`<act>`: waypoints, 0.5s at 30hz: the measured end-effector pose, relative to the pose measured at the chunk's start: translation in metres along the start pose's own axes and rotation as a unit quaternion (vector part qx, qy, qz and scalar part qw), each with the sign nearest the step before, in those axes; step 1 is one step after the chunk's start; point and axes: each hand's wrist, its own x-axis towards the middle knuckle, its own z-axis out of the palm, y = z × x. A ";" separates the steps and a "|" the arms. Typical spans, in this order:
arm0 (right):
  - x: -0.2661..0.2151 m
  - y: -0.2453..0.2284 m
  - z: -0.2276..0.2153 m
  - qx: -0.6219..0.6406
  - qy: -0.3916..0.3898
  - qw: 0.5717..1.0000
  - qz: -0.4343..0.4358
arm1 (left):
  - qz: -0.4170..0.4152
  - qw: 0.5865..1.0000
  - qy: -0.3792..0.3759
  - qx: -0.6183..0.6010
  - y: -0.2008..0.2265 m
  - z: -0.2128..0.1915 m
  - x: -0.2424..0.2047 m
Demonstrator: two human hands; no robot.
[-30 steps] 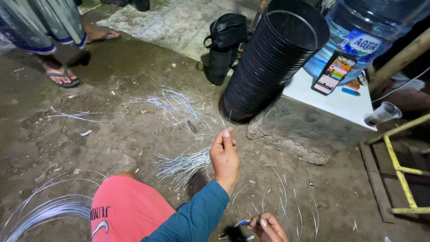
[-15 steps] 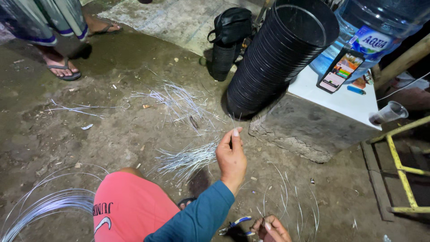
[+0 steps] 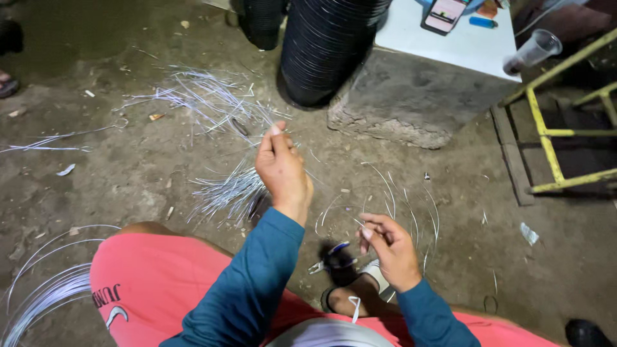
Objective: The person cuts thin metal wire into short segments using pliers and arranges them into a pile on the floor. The person repeatedly picks up wire, cuts it, and places the cut pieces down.
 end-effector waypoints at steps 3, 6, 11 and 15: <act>0.006 -0.012 0.014 -0.106 0.058 0.993 0.016 | 0.003 1.000 0.015 0.007 0.001 0.000 0.003; 0.005 -0.024 0.020 -0.208 0.102 0.971 -0.055 | -0.007 0.999 0.036 0.007 0.000 -0.003 0.005; 0.006 -0.043 0.021 -0.425 0.082 0.866 -0.251 | -0.026 0.998 0.046 -0.017 -0.004 -0.011 0.012; 0.006 -0.049 0.022 -0.426 0.054 0.861 -0.272 | -0.038 0.998 0.051 -0.009 -0.009 -0.016 0.014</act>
